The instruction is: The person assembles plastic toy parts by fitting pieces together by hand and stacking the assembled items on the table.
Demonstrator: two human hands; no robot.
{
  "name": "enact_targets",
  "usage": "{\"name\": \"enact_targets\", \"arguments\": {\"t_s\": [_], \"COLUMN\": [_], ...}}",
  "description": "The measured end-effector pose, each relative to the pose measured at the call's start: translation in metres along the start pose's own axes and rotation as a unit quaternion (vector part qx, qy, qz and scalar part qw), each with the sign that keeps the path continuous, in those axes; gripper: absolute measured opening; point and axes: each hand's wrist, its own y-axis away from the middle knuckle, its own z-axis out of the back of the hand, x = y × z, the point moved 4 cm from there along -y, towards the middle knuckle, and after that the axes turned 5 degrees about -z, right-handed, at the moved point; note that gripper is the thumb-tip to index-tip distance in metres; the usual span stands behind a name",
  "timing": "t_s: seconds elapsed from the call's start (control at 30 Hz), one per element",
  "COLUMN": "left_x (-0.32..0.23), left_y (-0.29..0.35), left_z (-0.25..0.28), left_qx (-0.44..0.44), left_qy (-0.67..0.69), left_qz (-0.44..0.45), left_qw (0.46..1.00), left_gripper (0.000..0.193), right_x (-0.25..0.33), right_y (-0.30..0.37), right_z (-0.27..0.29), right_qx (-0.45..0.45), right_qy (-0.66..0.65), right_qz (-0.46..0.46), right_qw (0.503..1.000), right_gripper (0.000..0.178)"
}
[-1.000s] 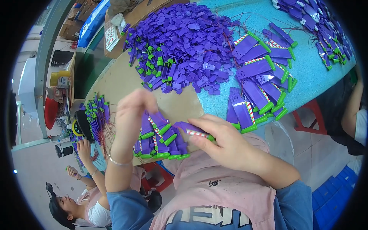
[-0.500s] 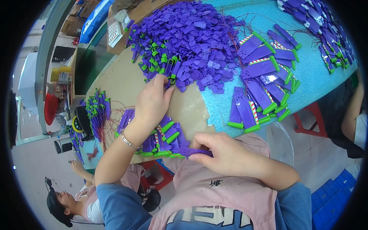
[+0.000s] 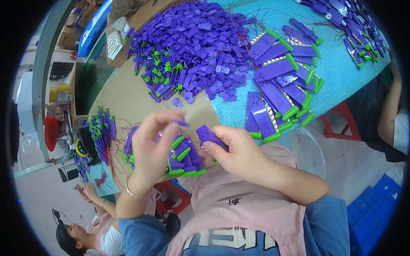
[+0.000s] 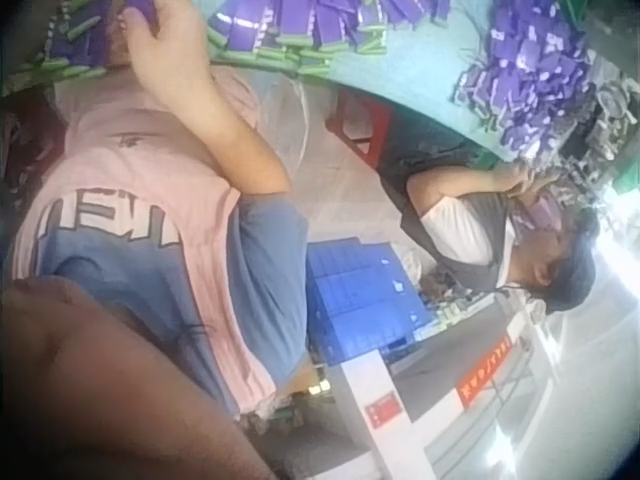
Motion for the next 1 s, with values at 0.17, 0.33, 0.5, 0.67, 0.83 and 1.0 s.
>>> {"name": "enact_targets", "arguments": {"t_s": [0.17,0.33,0.5,0.67,0.83,1.0], "left_x": [-0.017,-0.012,0.0,0.0,-0.008,0.026], "left_y": [0.016,0.017,0.018,0.025,0.018,-0.001], "left_z": [-0.015,-0.026,-0.032,-0.038,-0.028,-0.008], "left_qx": [0.033,-0.011,0.085,0.075,0.045,0.022], "left_qy": [-0.089,-0.041,0.061,0.049,-0.065,-0.327], "left_qz": [-0.121,-0.11,0.005,-0.011,-0.044,-0.068], "left_qw": [0.988,0.993,0.995,0.996,0.996,0.942], "left_gripper": [0.012,0.012,0.009,0.009,0.008,0.006], "right_x": [0.015,0.021,0.017,0.017,0.034,0.047], "right_y": [0.005,0.01,0.012,0.015,0.026,0.044], "right_z": [-0.003,-0.004,0.004,0.005,0.019,0.047], "right_qx": [-0.03,-0.067,-0.088,-0.062,-0.093,-0.254], "right_qy": [0.116,0.227,0.262,0.27,0.401,0.614], "right_qz": [0.05,0.159,0.17,0.148,0.204,0.116], "right_qw": [0.992,0.958,0.946,0.949,0.888,0.738], "right_gripper": [0.01,0.008,0.01,0.011,0.027,0.039]}}
